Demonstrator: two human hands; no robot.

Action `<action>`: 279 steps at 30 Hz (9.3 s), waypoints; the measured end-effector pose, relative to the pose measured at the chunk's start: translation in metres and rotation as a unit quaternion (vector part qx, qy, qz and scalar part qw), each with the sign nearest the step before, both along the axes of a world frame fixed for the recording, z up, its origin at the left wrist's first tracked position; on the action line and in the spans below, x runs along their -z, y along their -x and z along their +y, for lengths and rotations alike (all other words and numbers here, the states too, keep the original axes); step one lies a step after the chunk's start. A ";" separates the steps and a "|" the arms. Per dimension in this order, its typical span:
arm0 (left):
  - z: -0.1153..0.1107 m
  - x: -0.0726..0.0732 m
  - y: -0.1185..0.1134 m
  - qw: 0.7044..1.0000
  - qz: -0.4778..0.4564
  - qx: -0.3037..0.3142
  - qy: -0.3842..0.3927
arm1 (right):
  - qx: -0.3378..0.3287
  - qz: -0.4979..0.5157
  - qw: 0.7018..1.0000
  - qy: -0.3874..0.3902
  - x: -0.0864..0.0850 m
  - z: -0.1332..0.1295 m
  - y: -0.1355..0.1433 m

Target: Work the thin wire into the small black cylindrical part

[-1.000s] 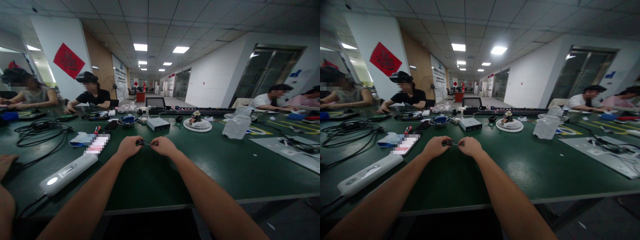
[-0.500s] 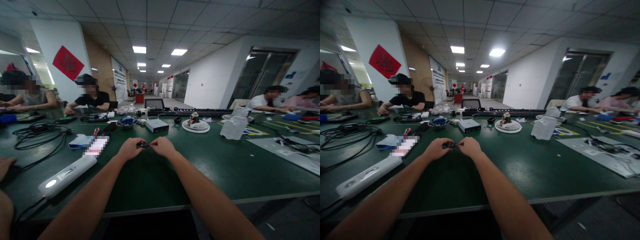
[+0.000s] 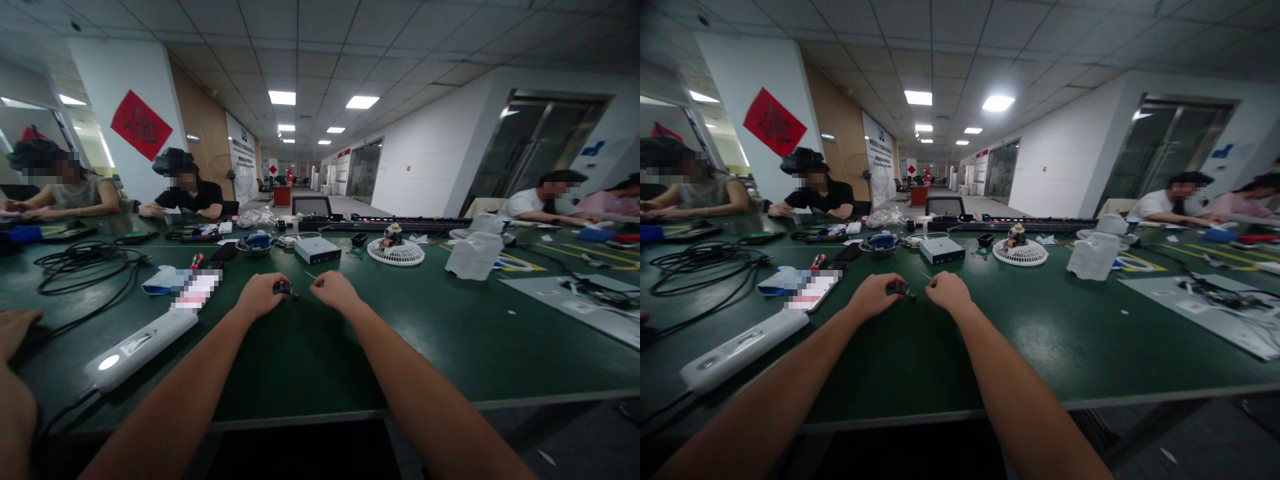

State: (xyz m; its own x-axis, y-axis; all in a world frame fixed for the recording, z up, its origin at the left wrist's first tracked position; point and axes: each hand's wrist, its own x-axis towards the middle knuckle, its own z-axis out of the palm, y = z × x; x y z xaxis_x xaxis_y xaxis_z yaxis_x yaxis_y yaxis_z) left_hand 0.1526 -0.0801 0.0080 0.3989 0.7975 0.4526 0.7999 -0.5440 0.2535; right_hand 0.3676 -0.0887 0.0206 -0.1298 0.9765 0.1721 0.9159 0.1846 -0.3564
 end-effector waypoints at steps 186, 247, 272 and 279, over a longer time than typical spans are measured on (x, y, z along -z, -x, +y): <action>-0.001 0.003 -0.006 1.000 -0.018 -0.015 -0.019 | -0.049 0.140 0.988 -0.032 0.022 0.017 -0.002; -0.006 0.000 -0.008 0.998 -0.019 0.055 0.005 | -0.124 0.190 0.973 -0.026 0.017 0.014 0.004; -0.009 -0.001 -0.009 0.992 -0.030 0.124 0.008 | -0.099 0.121 0.988 0.009 0.016 0.006 0.004; -0.007 0.001 -0.004 0.991 -0.053 0.118 0.028 | -0.058 0.109 0.991 0.041 0.016 0.003 0.014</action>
